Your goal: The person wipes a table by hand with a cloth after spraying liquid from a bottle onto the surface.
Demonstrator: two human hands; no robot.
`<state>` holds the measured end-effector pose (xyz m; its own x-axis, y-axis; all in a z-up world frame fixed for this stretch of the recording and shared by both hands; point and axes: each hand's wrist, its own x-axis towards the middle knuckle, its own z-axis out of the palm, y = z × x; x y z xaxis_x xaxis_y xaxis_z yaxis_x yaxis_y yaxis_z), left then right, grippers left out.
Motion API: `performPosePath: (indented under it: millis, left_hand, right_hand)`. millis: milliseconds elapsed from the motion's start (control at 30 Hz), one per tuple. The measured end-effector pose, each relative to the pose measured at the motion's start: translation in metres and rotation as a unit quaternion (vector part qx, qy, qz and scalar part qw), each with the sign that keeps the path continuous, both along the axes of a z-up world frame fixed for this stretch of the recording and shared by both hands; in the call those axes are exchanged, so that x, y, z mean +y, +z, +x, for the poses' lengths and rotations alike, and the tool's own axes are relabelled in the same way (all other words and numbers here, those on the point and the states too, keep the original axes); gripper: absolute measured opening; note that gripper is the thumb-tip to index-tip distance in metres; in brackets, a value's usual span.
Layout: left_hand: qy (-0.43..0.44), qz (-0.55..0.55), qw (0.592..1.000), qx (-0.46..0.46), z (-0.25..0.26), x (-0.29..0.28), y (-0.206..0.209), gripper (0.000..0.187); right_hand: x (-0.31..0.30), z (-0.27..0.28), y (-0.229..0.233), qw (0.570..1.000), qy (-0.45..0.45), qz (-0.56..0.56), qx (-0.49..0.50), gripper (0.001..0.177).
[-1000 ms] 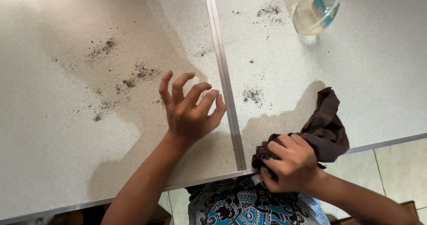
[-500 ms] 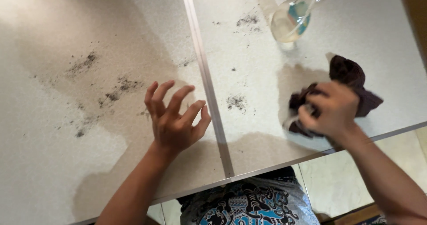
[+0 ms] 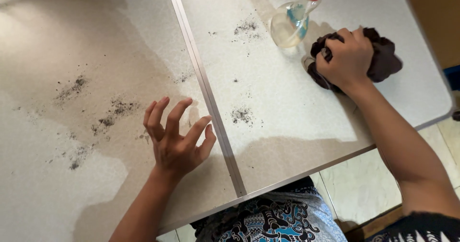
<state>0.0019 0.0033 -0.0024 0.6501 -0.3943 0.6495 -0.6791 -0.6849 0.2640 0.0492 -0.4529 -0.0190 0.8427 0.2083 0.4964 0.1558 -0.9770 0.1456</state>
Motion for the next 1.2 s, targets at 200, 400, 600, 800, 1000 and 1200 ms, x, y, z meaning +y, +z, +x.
performPosePath:
  millis: [200, 400, 600, 800, 1000, 1200]
  left_hand:
    - [-0.018, -0.009, 1.000, -0.002, 0.001, -0.003, 0.001, 0.011]
    - [-0.033, -0.011, 0.999, 0.008, -0.005, -0.004, 0.003, 0.012]
    - [-0.035, -0.013, 0.999, 0.005, -0.004, -0.004, 0.002, 0.011]
    - [-0.030, -0.009, 0.999, 0.004, -0.003, -0.002, 0.007, 0.009]
    - [-0.048, -0.011, 0.999, -0.013, -0.004, -0.005, 0.007, 0.010]
    - [-0.062, -0.014, 0.998, -0.008, -0.005, -0.004, 0.010, 0.011]
  right_hand:
    - [0.034, -0.020, 0.022, 0.999, 0.016, -0.013, 0.048, 0.012]
    - [0.084, -0.087, 0.028, 0.991, 0.083, 0.053, 0.088, 0.016]
    - [0.102, -0.120, 0.045, 0.957, 0.113, 0.218, 0.156, 0.034]
    - [0.102, -0.137, 0.081, 0.961, 0.134, 0.045, 0.237, 0.105]
    - [0.080, -0.152, 0.057, 0.955, 0.093, 0.139, 0.247, 0.049]
    - [0.093, -0.173, 0.041, 0.962, 0.141, 0.147, 0.182, 0.041]
